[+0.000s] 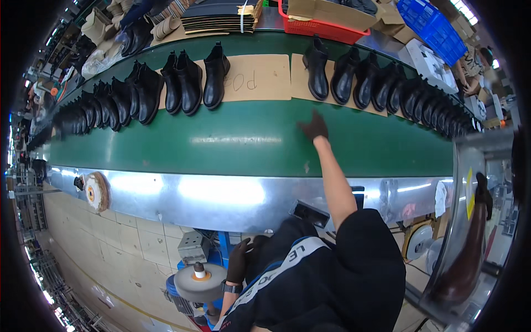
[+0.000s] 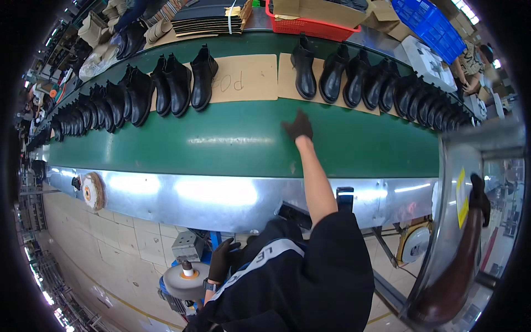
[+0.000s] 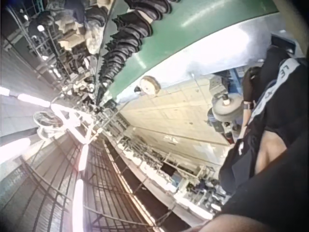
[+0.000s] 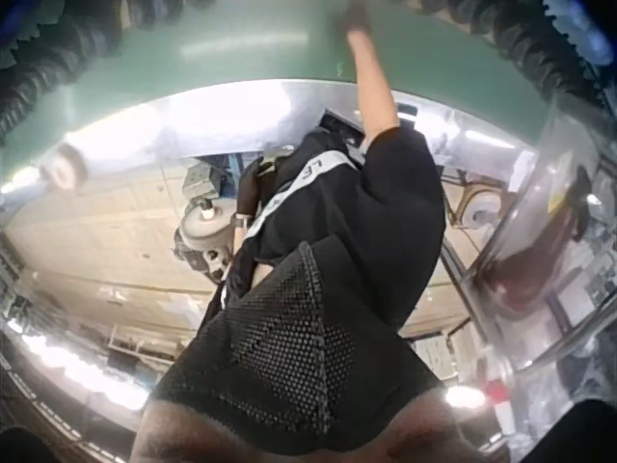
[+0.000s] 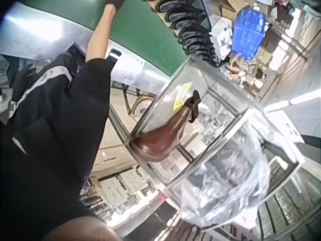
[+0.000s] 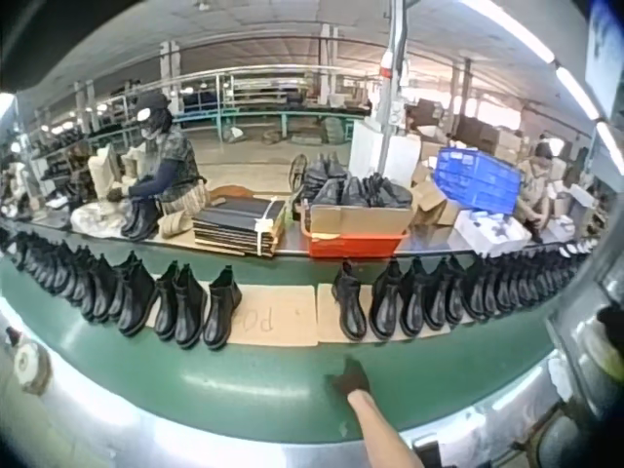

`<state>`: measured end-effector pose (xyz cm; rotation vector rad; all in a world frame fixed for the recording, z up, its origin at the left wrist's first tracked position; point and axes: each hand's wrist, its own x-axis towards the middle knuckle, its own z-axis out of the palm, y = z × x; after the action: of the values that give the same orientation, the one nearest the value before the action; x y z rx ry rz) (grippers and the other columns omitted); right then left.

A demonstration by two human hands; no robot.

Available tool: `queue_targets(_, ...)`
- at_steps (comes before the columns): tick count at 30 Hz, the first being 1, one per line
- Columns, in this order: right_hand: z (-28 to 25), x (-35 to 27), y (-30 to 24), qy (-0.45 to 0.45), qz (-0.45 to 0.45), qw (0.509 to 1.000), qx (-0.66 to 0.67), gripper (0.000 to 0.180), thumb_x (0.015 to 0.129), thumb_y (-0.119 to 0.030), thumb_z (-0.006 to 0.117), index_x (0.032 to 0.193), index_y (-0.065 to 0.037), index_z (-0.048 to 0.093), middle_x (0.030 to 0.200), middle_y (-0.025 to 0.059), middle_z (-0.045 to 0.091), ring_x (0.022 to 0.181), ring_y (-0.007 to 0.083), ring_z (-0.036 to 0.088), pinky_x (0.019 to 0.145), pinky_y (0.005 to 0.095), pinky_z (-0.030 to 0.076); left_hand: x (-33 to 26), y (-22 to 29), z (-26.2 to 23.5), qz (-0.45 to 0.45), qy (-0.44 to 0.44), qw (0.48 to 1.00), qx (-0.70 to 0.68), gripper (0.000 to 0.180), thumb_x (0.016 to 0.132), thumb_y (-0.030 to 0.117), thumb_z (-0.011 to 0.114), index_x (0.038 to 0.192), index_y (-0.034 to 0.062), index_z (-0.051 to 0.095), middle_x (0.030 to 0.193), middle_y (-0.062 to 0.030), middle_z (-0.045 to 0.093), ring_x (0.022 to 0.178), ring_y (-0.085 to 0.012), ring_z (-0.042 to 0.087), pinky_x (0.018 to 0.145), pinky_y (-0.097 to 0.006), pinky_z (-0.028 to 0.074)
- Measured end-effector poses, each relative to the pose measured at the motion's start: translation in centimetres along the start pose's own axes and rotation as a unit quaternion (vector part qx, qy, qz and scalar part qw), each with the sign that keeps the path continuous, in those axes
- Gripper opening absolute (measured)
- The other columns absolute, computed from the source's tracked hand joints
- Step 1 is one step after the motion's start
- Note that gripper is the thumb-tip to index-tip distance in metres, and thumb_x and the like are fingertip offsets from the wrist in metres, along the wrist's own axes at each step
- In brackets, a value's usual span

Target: The person repeatedly picks up black boots from a green conveyor belt and presses them against a rotating buffing wheel to polish the soles and sides. After each boot is treated, it is placed back on the belt. The process is repeated for multiple boots throughout the clip.

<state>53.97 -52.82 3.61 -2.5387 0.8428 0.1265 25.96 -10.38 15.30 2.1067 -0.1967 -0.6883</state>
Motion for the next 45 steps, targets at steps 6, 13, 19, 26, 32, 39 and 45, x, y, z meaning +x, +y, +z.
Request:
queue_targets(6, -2.6, -24.5, 5.4, -0.32, -0.08, 0.928, -0.175, 0.09, 0.058, -0.06, 0.08, 0.12, -0.001, 0.056, 0.122, 0.0256, 0.055, 0.114, 0.0393, 0.057, 0.097, 0.0453, 0.047, -3.7, -1.8, 3.4, 0.07, 0.071, 0.99, -0.101, 0.038, 0.089, 0.007, 0.053, 0.126, -0.001, 0.053, 0.109, -0.0172, 0.067, 0.099, -0.0288, 0.066, 0.087, -0.036, 0.051)
queue_targets(13, -0.6, -29.1, 8.9, -0.116, -0.251, 0.952, -0.127, 0.07, 0.052, -0.045, 0.087, 0.097, -0.003, 0.053, 0.097, 0.0186, 0.061, 0.096, 0.0371, 0.061, 0.08, 0.0469, 0.049, -7.2, -5.8, 6.5, -0.036, 0.07, 0.913, -0.399, 0.039, 0.092, 0.009, 0.055, 0.13, 0.002, 0.051, 0.114, -0.0154, 0.065, 0.095, -0.0242, 0.069, 0.083, -0.035, 0.055)
queue_targets(19, 0.7, -31.9, 2.7, -0.259, -0.214, 0.938, -0.08, 0.081, 0.057, -0.037, 0.079, 0.123, -0.004, 0.045, 0.104, 0.0245, 0.065, 0.098, 0.04, 0.064, 0.085, 0.0444, 0.052, -7.5, -12.7, 10.3, -0.124, 0.022, 0.822, -0.556, 0.045, 0.093, 0.015, 0.055, 0.136, 0.0049, 0.047, 0.126, -0.0139, 0.06, 0.104, -0.024, 0.064, 0.083, -0.035, 0.055)
queue_targets(26, 10.8, -46.8, -4.0, -0.431, -0.497, 0.745, -0.11, 0.089, 0.059, -0.049, 0.073, 0.132, -0.004, 0.049, 0.107, 0.0262, 0.065, 0.097, 0.0406, 0.064, 0.087, 0.0461, 0.051, -13.0, -18.4, 13.7, 0.051, 0.28, 0.946, -0.152, 0.04, 0.08, 0.021, 0.067, 0.117, 0.0062, 0.063, 0.114, -0.0157, 0.064, 0.097, -0.0334, 0.065, 0.081, -0.042, 0.051)
queue_targets(32, 11.2, -53.1, -5.0, -0.398, -0.509, 0.762, -0.04, 0.081, 0.057, -0.04, 0.081, 0.125, -0.007, 0.053, 0.103, 0.0221, 0.067, 0.096, 0.0398, 0.065, 0.083, 0.0451, 0.052, -18.8, -14.5, 10.6, -0.027, 0.33, 0.939, -0.097, 0.016, 0.076, 0.014, 0.064, 0.086, 0.0026, 0.068, 0.092, -0.0185, 0.066, 0.088, -0.0361, 0.063, 0.072, -0.043, 0.049)
queue_targets(39, 9.9, -55.8, -5.1, -0.462, -0.439, 0.77, -0.029, 0.082, 0.056, -0.039, 0.08, 0.126, -0.007, 0.053, 0.106, 0.0221, 0.067, 0.098, 0.0385, 0.065, 0.085, 0.044, 0.051, -21.2, -14.2, 11.1, -0.027, 0.407, 0.907, -0.107, 0.026, 0.069, 0.023, 0.079, 0.077, 0.0021, 0.066, 0.08, -0.0173, 0.063, 0.077, -0.0357, 0.063, 0.065, -0.042, 0.048)
queue_targets(45, 9.9, -55.4, -5.3, -0.434, -0.447, 0.78, -0.058, 0.088, 0.059, -0.054, 0.077, 0.13, -0.009, 0.051, 0.11, 0.0239, 0.066, 0.101, 0.0392, 0.065, 0.087, 0.0447, 0.052, -19.8, -18.5, 12.4, 0.013, 0.367, 0.93, -0.017, 0.024, 0.071, 0.023, 0.079, 0.079, 0.0028, 0.068, 0.086, -0.0176, 0.064, 0.077, -0.0344, 0.064, 0.064, -0.042, 0.049)
